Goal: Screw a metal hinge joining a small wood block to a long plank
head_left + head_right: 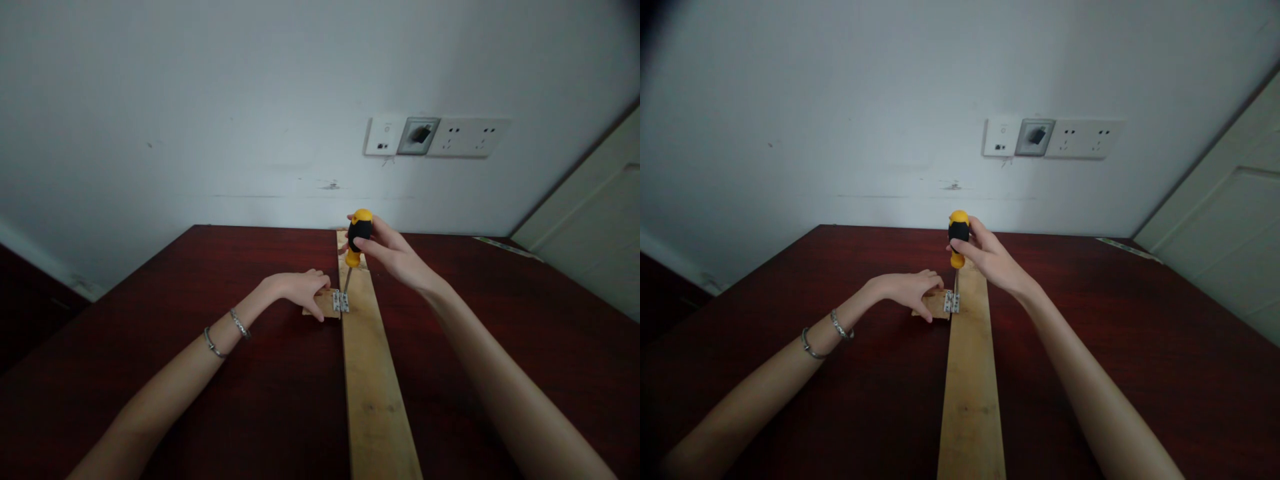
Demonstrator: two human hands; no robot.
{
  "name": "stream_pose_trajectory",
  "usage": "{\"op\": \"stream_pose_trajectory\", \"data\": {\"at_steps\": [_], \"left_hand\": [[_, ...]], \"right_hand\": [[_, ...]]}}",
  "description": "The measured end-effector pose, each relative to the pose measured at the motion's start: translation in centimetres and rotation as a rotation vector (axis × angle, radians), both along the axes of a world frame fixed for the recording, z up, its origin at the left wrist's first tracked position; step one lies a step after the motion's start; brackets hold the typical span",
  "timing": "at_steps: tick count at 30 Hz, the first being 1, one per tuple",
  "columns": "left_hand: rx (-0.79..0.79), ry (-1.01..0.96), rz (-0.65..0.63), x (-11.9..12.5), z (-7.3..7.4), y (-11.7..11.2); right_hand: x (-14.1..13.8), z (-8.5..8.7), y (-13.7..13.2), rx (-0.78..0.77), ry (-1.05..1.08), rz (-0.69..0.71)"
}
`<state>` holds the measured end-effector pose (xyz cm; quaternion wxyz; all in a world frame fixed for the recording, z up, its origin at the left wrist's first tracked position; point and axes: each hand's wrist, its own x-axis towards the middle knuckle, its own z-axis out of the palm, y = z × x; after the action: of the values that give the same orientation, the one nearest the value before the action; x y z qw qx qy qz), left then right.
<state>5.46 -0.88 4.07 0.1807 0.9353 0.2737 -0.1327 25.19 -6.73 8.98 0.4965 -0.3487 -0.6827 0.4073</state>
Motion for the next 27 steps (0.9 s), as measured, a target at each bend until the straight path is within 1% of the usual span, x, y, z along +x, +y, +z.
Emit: {"op": "stream_pose_trajectory", "data": {"at_steps": [4,7,11,16,19,23,25,27], "left_hand": [[-0.004,0.001,0.006,0.0,0.0,0.0],[-0.010,0.003,0.008,0.0,0.0,0.0],[-0.007,-0.005,0.003,0.0,0.0,0.0],[0.002,-0.004,-0.001,-0.1,-0.1,0.1],[0.011,-0.012,-0.001,-0.1,-0.2,0.1],[-0.002,-0.012,-0.001,-0.1,-0.3,0.1],[-0.004,-0.014,-0.005,-0.2,-0.3,0.1],[0.003,-0.016,-0.010,-0.2,-0.3,0.1]], "right_hand": [[0.0,0.2,0.1,0.138,-0.067,-0.070],[0.0,-0.1,0.4,0.166,-0.025,-0.102],[-0.3,-0.4,0.5,0.150,0.017,-0.106],[-0.2,-0.2,0.1,0.141,-0.068,-0.112],[0.0,0.1,-0.3,0.087,-0.085,-0.055],[0.5,0.3,-0.5,-0.002,-0.031,0.054],[0.6,0.4,-0.5,-0.017,-0.026,0.050],[0.5,0.6,-0.5,-0.012,-0.041,0.015]]}}
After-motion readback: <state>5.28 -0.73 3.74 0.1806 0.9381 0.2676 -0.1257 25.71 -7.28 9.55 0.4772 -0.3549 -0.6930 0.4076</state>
